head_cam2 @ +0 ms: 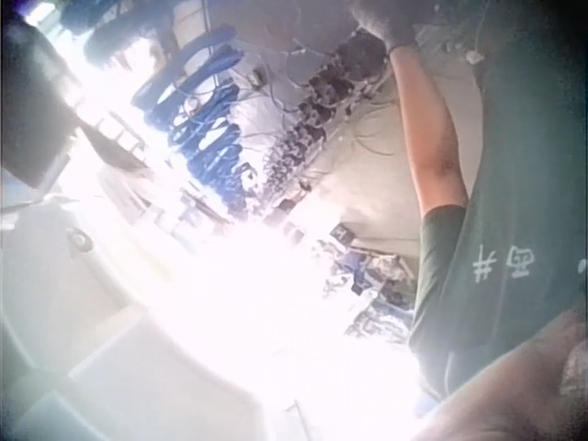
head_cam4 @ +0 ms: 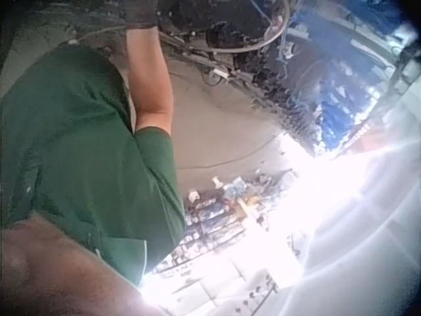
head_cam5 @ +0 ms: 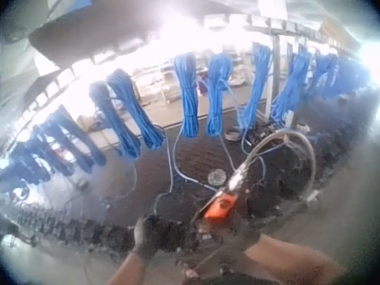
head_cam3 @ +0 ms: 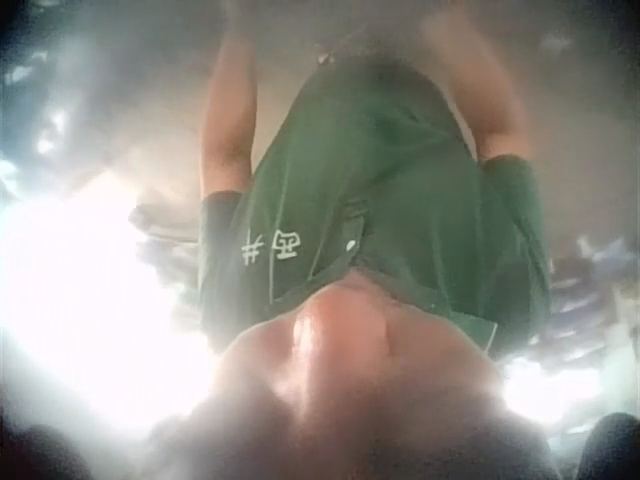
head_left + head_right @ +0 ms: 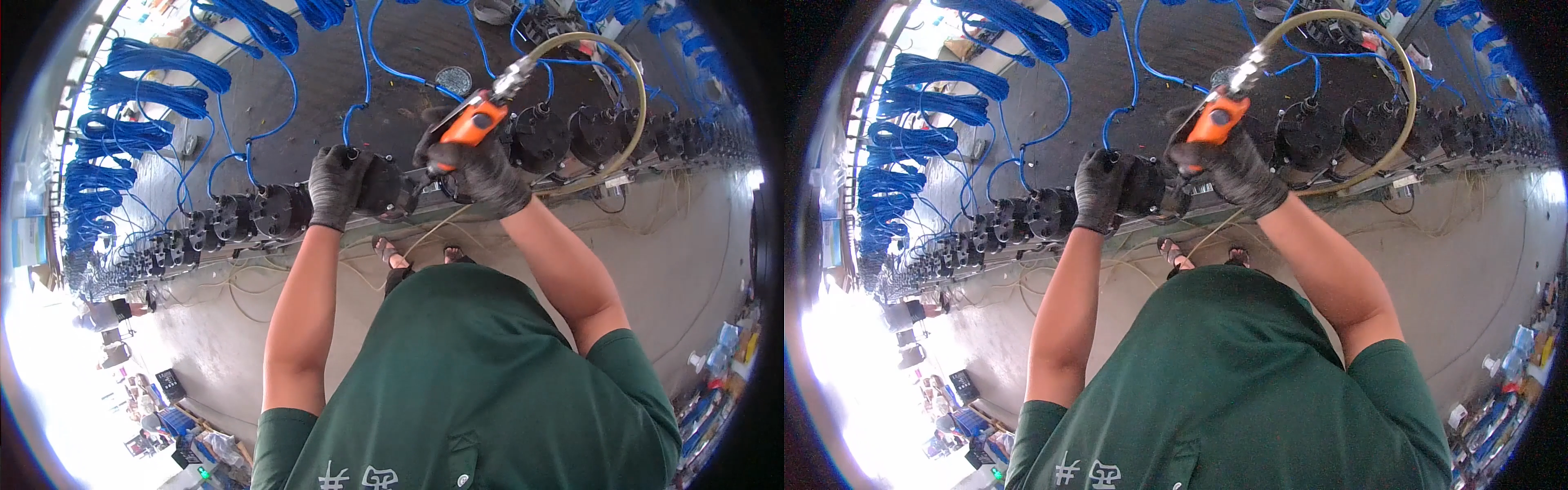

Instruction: The person uses a pneumatic screwdriver to fasten parts on a series of submersible pumps lined up along an assembly line, handling the tools and pump components by hand.

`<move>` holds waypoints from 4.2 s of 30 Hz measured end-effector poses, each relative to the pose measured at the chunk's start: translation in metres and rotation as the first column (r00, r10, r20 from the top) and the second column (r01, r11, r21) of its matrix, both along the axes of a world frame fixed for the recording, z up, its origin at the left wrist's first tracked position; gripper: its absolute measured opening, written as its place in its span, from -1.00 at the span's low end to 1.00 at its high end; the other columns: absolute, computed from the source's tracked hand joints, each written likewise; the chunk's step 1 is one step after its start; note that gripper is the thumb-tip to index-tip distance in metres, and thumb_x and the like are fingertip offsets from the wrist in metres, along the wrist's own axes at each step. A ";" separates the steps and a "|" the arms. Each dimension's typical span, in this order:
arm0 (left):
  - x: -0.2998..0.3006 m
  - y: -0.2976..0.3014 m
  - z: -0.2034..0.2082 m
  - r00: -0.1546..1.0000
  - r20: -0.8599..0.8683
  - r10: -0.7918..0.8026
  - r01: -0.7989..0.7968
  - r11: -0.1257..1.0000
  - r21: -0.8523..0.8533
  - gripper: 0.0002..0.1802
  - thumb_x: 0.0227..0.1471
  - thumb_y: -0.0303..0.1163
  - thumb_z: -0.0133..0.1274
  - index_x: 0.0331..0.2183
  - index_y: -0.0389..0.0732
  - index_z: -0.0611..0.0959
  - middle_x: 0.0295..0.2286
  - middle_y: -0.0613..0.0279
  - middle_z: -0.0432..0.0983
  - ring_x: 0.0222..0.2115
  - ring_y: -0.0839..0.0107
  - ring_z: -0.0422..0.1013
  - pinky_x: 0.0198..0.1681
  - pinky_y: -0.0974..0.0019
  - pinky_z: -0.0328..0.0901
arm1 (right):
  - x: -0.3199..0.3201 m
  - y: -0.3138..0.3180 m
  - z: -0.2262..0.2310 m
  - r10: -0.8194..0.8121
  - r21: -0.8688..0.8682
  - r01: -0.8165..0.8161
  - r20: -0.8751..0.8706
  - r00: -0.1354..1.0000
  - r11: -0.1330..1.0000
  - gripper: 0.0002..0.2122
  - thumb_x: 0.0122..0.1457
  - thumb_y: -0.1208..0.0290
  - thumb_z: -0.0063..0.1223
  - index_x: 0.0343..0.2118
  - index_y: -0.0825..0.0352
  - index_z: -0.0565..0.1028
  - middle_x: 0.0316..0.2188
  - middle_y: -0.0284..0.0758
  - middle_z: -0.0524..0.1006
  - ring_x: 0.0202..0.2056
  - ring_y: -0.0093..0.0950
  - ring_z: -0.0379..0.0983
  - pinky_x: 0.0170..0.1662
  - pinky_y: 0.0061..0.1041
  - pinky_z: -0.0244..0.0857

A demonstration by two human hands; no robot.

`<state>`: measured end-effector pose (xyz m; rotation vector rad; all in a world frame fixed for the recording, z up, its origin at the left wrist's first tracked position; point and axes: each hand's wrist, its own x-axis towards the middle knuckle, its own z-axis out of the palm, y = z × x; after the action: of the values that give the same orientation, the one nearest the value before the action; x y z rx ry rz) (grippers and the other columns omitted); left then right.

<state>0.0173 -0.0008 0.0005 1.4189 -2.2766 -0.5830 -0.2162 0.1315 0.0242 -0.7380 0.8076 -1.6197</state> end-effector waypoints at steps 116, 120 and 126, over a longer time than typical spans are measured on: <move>-0.021 0.092 0.094 0.769 -0.640 0.001 0.012 1.000 0.016 -0.39 -0.11 -0.55 0.36 0.01 -0.24 0.49 -0.25 0.22 0.56 -0.24 0.38 0.51 -0.08 0.27 0.43 | 0.102 -0.040 0.005 0.335 0.065 -0.357 0.223 0.915 0.932 -0.30 -0.08 0.31 0.45 0.17 0.32 0.37 -0.06 -0.25 0.57 -0.02 -0.32 0.54 0.09 -0.37 0.37; -0.023 0.096 0.095 0.784 -0.621 -0.010 0.015 1.000 0.001 -0.40 -0.09 -0.56 0.35 0.01 -0.24 0.48 -0.27 0.25 0.55 -0.25 0.40 0.50 -0.09 0.30 0.42 | 0.094 -0.038 0.000 -0.045 -0.399 -0.267 -0.621 0.782 0.877 -0.28 -0.09 0.26 0.46 0.16 0.32 0.37 -0.04 -0.22 0.55 0.00 -0.25 0.53 0.09 -0.36 0.37; -0.022 0.101 0.091 0.762 -0.645 -0.059 0.034 0.998 -0.050 -0.37 -0.11 -0.51 0.39 0.01 -0.23 0.48 -0.26 0.25 0.54 -0.24 0.37 0.50 -0.11 0.28 0.42 | 0.106 -0.035 -0.007 0.127 -0.328 -0.258 -0.370 0.920 0.909 -0.44 0.04 0.27 0.34 0.11 0.30 0.41 0.01 -0.27 0.54 0.02 -0.30 0.51 0.14 -0.36 0.34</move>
<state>-0.0043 0.1006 0.0918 0.9324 -1.7445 -0.8832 -0.1102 0.0964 0.0170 -1.3600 0.6445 -1.4950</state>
